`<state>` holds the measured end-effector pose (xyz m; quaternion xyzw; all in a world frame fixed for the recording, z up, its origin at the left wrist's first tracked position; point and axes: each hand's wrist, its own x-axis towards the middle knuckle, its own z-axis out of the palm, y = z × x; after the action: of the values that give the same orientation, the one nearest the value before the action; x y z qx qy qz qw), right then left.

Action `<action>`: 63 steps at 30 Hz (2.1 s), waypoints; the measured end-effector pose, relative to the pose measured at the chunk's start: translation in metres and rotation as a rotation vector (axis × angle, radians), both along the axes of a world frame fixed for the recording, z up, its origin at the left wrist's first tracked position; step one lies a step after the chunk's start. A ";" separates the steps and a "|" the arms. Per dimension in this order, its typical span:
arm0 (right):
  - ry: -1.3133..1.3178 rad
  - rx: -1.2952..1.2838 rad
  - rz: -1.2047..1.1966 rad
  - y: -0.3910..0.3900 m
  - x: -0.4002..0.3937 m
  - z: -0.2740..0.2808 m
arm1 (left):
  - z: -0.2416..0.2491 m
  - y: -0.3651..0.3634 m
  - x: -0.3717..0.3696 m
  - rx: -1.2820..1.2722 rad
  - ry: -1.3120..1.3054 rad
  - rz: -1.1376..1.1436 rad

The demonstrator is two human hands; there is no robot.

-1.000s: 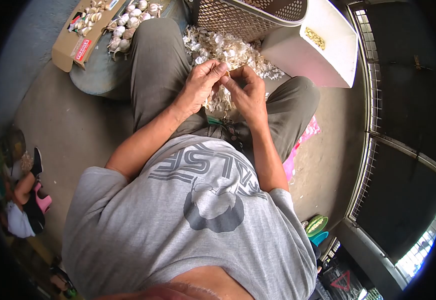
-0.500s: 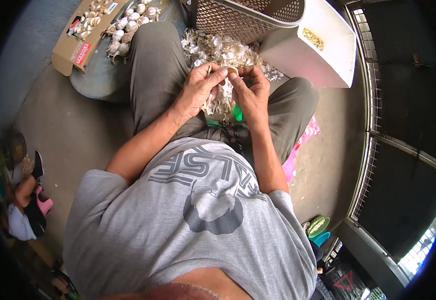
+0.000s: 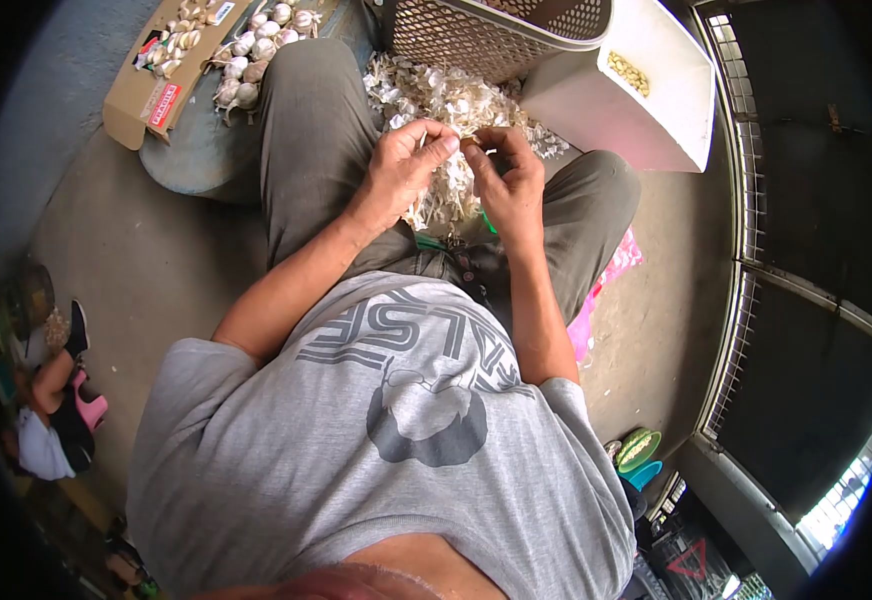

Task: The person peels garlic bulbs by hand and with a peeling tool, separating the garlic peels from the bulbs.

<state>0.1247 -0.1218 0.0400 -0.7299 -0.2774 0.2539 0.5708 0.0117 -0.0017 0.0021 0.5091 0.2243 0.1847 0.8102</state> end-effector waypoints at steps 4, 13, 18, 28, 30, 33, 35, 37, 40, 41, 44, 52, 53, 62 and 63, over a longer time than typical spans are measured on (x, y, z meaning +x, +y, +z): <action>-0.179 -0.075 0.067 -0.002 -0.002 -0.007 | -0.007 -0.004 0.006 0.286 -0.124 0.118; -0.144 -0.113 0.062 0.000 -0.013 0.006 | -0.002 0.002 0.000 0.165 0.019 0.025; -0.167 -0.110 0.057 0.000 -0.012 0.005 | -0.011 0.000 0.005 0.173 -0.047 0.055; -0.114 -0.132 0.082 -0.002 -0.008 0.005 | -0.009 -0.001 0.005 0.219 -0.008 0.027; -0.016 -0.103 0.092 -0.002 -0.007 0.004 | -0.009 0.000 0.005 0.079 -0.007 -0.019; 0.091 -0.023 0.103 -0.002 -0.007 -0.003 | -0.003 0.001 0.001 -0.168 -0.004 -0.080; 0.186 0.008 0.099 -0.002 -0.006 -0.004 | -0.004 0.001 0.000 -0.264 -0.033 -0.095; 0.317 0.070 0.098 -0.004 -0.003 -0.010 | -0.006 0.001 0.001 -0.225 -0.027 -0.092; 0.476 0.147 0.038 -0.002 -0.003 -0.012 | -0.010 0.003 0.002 -0.298 -0.053 -0.082; 0.523 0.171 0.007 -0.001 -0.004 -0.012 | -0.010 0.002 0.001 -0.344 -0.068 -0.078; 0.478 0.166 -0.002 -0.001 -0.002 -0.014 | -0.009 0.001 0.003 -0.387 -0.078 -0.064; 0.454 0.143 -0.005 -0.004 0.006 -0.003 | -0.009 0.003 0.005 -0.481 -0.034 -0.019; 0.419 0.055 0.096 -0.007 0.010 0.000 | -0.011 0.004 0.004 -0.467 -0.018 -0.021; 0.222 0.443 -0.074 0.031 0.062 0.048 | -0.004 0.003 0.002 -0.476 -0.027 0.009; 0.156 0.379 -0.055 0.033 0.065 0.049 | -0.001 0.003 0.002 -0.485 -0.018 0.014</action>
<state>0.1896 -0.0891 0.0895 -0.5948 -0.2550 0.2372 0.7245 0.0139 0.0013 0.0010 0.2966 0.2581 0.1357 0.9094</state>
